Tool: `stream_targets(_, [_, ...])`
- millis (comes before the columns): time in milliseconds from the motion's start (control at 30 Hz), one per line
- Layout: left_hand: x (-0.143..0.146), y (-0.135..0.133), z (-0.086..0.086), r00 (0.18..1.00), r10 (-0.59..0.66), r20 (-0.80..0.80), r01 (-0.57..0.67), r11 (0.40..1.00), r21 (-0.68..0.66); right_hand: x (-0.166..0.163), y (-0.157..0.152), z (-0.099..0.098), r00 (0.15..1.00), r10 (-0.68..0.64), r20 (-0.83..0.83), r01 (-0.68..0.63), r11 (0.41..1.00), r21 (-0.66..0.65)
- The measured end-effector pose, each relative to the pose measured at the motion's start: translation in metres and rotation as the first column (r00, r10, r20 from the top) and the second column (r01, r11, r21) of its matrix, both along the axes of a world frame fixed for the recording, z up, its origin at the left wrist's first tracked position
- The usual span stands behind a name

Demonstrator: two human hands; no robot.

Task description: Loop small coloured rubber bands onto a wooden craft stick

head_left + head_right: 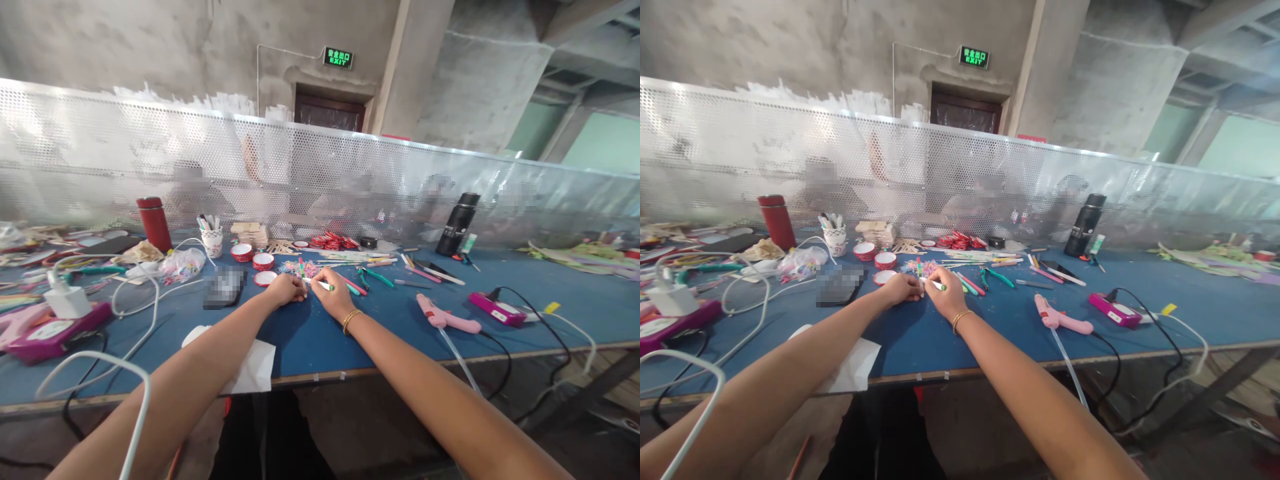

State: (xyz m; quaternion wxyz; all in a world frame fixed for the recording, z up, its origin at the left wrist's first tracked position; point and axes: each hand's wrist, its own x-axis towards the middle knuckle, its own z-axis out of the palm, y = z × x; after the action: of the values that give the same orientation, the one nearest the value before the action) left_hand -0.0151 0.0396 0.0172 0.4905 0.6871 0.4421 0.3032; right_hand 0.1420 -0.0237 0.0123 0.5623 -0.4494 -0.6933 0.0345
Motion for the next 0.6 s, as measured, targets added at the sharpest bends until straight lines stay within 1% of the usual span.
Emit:
stream_targets(200, [0.000, -0.004, 0.002, 1.000, 0.005, 0.031, -0.005, 1.000, -0.007, 0.001, -0.001, -0.001, 0.997, -0.077, -0.028, 0.078, 0.997, 0.015])
stream_targets(433, [0.002, -0.009, 0.004, 0.998, 0.037, 0.046, -0.037, 0.999, -0.015, -0.001, -0.001, -0.001, 1.000, -0.016, -0.021, 0.016, 1.000, 0.021])
stream_targets(600, [0.001, -0.012, 0.007, 0.999, 0.025, 0.048, -0.024, 0.999, -0.022, 0.001, -0.001, -0.002, 0.996, -0.070, -0.045, 0.071, 0.997, 0.018])
